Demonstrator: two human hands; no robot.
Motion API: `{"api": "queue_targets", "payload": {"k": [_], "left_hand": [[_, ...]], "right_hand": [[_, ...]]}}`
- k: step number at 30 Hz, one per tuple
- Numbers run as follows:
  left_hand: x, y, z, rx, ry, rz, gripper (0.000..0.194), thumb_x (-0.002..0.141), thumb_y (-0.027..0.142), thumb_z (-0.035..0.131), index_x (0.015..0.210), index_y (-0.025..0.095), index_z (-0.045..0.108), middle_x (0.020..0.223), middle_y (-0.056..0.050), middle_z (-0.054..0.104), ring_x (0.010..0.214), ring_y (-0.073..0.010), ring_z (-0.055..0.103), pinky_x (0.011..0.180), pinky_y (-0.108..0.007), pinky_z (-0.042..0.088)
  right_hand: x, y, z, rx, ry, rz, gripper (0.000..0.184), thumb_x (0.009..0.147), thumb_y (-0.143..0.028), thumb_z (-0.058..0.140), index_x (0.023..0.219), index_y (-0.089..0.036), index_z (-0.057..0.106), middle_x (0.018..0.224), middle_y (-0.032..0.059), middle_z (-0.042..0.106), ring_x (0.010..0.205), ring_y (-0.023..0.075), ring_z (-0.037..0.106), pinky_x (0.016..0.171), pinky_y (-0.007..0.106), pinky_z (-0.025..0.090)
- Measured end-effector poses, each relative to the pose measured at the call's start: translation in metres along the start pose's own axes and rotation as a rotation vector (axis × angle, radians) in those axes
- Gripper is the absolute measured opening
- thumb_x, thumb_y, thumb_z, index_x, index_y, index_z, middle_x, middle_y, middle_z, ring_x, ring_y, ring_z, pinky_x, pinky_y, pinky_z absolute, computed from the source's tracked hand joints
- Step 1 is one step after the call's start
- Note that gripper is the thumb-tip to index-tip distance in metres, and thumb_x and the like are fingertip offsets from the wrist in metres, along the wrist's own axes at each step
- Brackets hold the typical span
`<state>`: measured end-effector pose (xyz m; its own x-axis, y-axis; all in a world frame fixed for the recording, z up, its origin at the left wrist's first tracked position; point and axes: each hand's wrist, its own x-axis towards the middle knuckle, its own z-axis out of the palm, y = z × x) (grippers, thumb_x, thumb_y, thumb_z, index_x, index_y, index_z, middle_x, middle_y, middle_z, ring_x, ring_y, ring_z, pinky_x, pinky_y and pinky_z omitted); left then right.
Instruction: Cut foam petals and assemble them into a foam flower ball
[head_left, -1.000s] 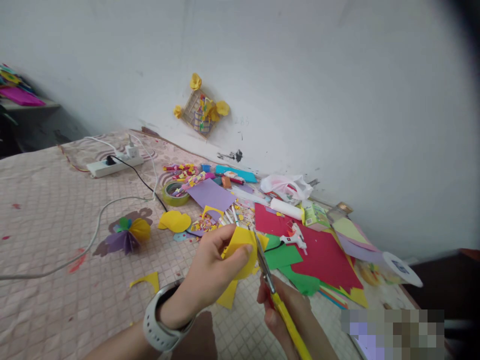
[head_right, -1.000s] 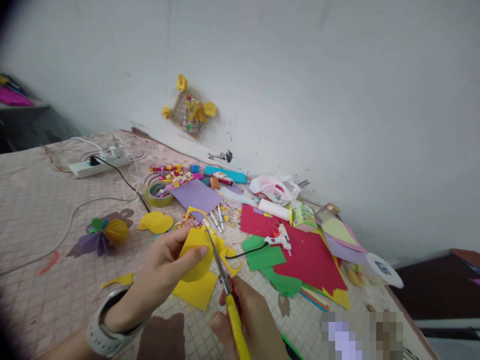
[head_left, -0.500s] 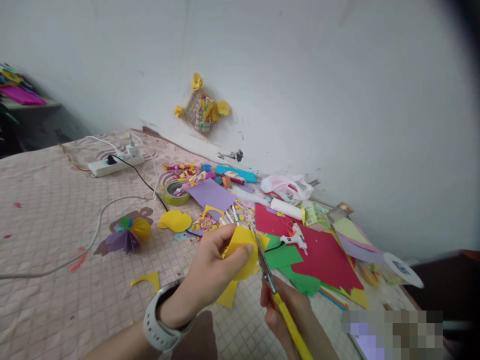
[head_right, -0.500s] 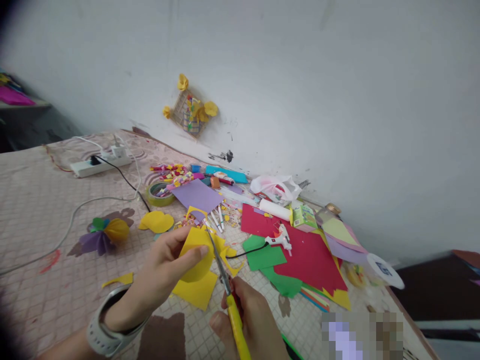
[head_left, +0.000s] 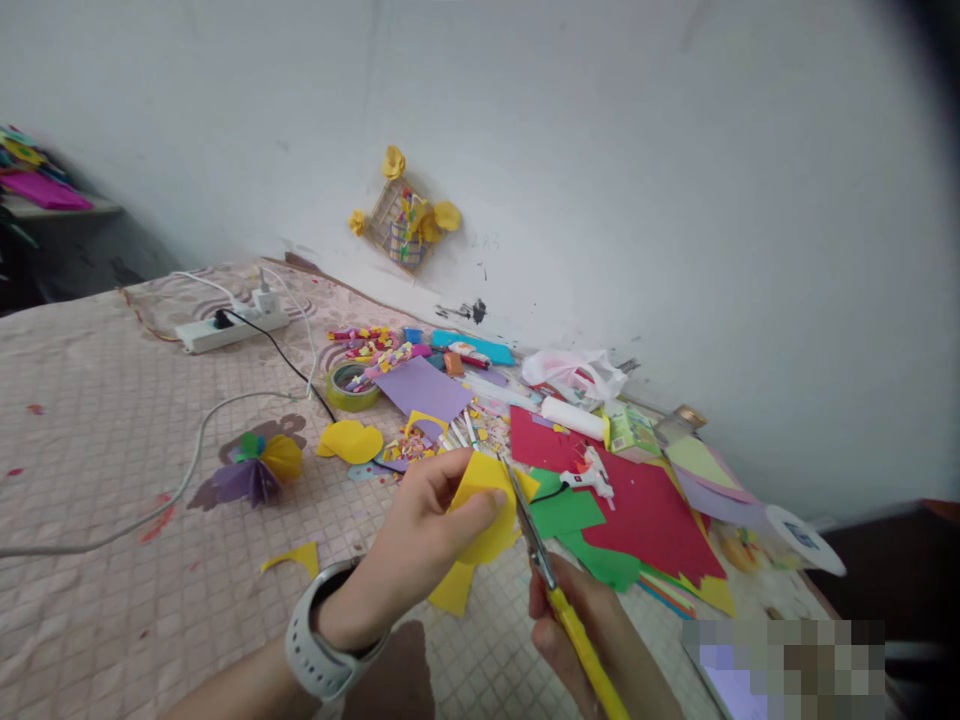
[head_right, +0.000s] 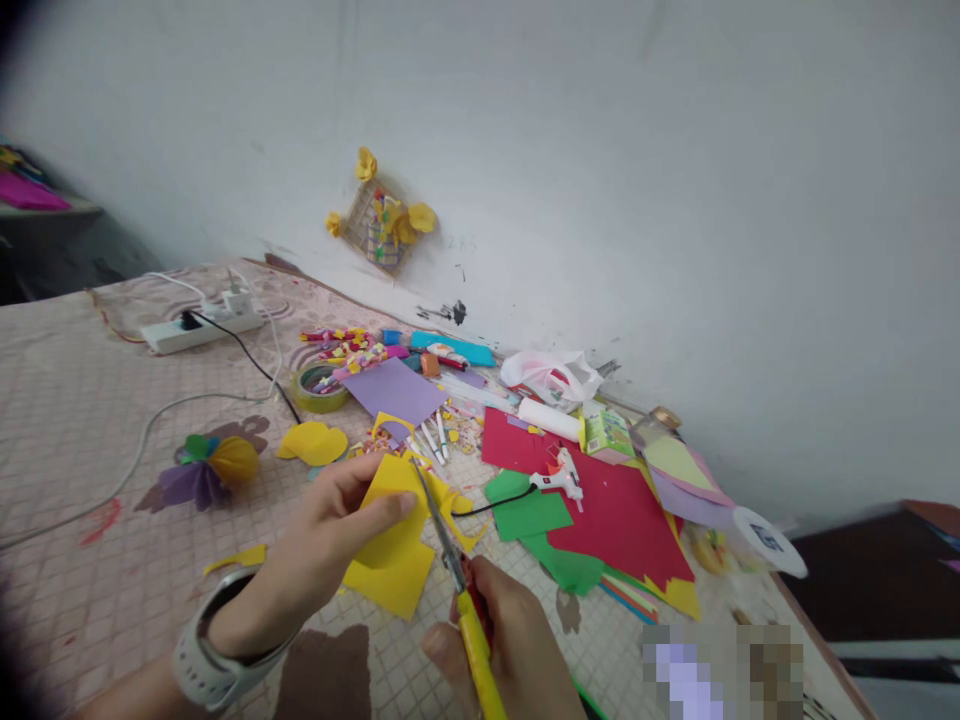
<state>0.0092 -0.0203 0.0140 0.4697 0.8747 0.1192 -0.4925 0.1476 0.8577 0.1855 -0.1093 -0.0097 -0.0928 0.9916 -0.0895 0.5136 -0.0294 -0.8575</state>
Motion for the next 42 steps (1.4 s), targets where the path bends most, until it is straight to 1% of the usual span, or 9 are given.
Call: {"api": "queue_targets", "payload": {"k": [3, 8, 17, 22, 27, 33, 37, 40, 42], "left_hand": [[0.000, -0.001, 0.000, -0.006, -0.005, -0.026, 0.015, 0.075, 0.027, 0.072, 0.072, 0.016, 0.062, 0.060, 0.003, 0.055, 0.048, -0.0073, 0.047, 0.046, -0.018, 0.035], [-0.001, -0.002, -0.001, -0.021, -0.012, -0.059, 0.015, 0.073, 0.026, 0.074, 0.074, 0.016, 0.063, 0.062, 0.002, 0.058, 0.050, -0.0080, 0.050, 0.047, -0.018, 0.037], [0.000, -0.002, -0.001, -0.011, -0.008, -0.072, 0.017, 0.073, 0.028, 0.074, 0.073, 0.016, 0.062, 0.061, 0.002, 0.058, 0.049, -0.0079, 0.050, 0.047, -0.018, 0.037], [-0.001, -0.002, -0.001, -0.010, -0.009, -0.073, 0.017, 0.074, 0.029, 0.073, 0.074, 0.016, 0.062, 0.062, 0.002, 0.058, 0.050, -0.0077, 0.050, 0.047, -0.018, 0.037], [-0.001, -0.003, -0.002, -0.013, -0.009, -0.086, 0.018, 0.072, 0.028, 0.074, 0.073, 0.016, 0.062, 0.061, 0.002, 0.057, 0.050, -0.0077, 0.050, 0.047, -0.018, 0.037], [-0.002, -0.001, -0.002, -0.019, -0.017, -0.107, 0.022, 0.072, 0.033, 0.075, 0.071, 0.015, 0.062, 0.060, 0.003, 0.057, 0.049, -0.0074, 0.050, 0.046, -0.017, 0.037], [0.000, 0.001, -0.002, -0.028, -0.030, -0.135, 0.022, 0.072, 0.033, 0.075, 0.071, 0.015, 0.063, 0.060, 0.002, 0.058, 0.049, -0.0076, 0.051, 0.046, -0.017, 0.038], [0.000, 0.001, -0.003, -0.035, -0.040, -0.154, 0.021, 0.071, 0.033, 0.076, 0.072, 0.015, 0.064, 0.061, 0.001, 0.060, 0.049, -0.0081, 0.053, 0.046, -0.018, 0.038], [0.001, 0.001, -0.003, -0.035, -0.044, -0.167, 0.020, 0.071, 0.032, 0.075, 0.072, 0.015, 0.064, 0.062, 0.001, 0.060, 0.050, -0.0083, 0.054, 0.046, -0.017, 0.039]], "right_hand": [[-0.001, 0.002, -0.002, -0.038, 0.005, -0.011, 0.050, 0.083, -0.072, 0.050, 0.075, -0.022, 0.045, 0.063, -0.0039, 0.042, 0.054, 0.0120, 0.034, 0.050, 0.026, 0.026], [-0.002, 0.007, -0.005, -0.045, -0.017, -0.009, 0.049, 0.084, -0.070, 0.049, 0.078, -0.022, 0.045, 0.061, -0.0047, 0.041, 0.053, 0.0119, 0.033, 0.049, 0.025, 0.024], [-0.005, 0.006, -0.003, -0.049, 0.039, -0.018, 0.048, 0.083, -0.069, 0.053, 0.075, -0.022, 0.048, 0.059, -0.0044, 0.042, 0.053, 0.0130, 0.035, 0.049, 0.026, 0.024], [-0.006, 0.006, -0.003, -0.055, 0.064, -0.040, 0.046, 0.084, -0.068, 0.053, 0.078, -0.022, 0.051, 0.059, -0.0041, 0.042, 0.052, 0.0132, 0.037, 0.048, 0.026, 0.025], [-0.007, 0.010, -0.002, -0.062, 0.060, -0.049, 0.045, 0.085, -0.067, 0.051, 0.080, -0.022, 0.051, 0.058, -0.0048, 0.041, 0.051, 0.0131, 0.037, 0.047, 0.025, 0.025], [-0.006, 0.020, -0.009, -0.179, 0.075, -0.100, 0.041, 0.087, -0.061, 0.051, 0.076, -0.022, 0.049, 0.062, -0.0041, 0.043, 0.053, 0.0127, 0.039, 0.048, 0.024, 0.029], [-0.007, 0.027, -0.016, -0.269, 0.050, -0.098, 0.038, 0.088, -0.058, 0.050, 0.077, -0.022, 0.049, 0.061, -0.0045, 0.042, 0.053, 0.0134, 0.041, 0.049, 0.024, 0.029], [-0.009, 0.025, -0.020, -0.312, 0.048, -0.097, 0.035, 0.087, -0.055, 0.052, 0.076, -0.022, 0.048, 0.060, -0.0039, 0.044, 0.053, 0.0140, 0.043, 0.049, 0.025, 0.030], [-0.011, 0.019, -0.024, -0.335, 0.051, -0.099, 0.033, 0.088, -0.053, 0.053, 0.075, -0.023, 0.048, 0.060, -0.0032, 0.046, 0.052, 0.0146, 0.045, 0.050, 0.025, 0.031]]}}
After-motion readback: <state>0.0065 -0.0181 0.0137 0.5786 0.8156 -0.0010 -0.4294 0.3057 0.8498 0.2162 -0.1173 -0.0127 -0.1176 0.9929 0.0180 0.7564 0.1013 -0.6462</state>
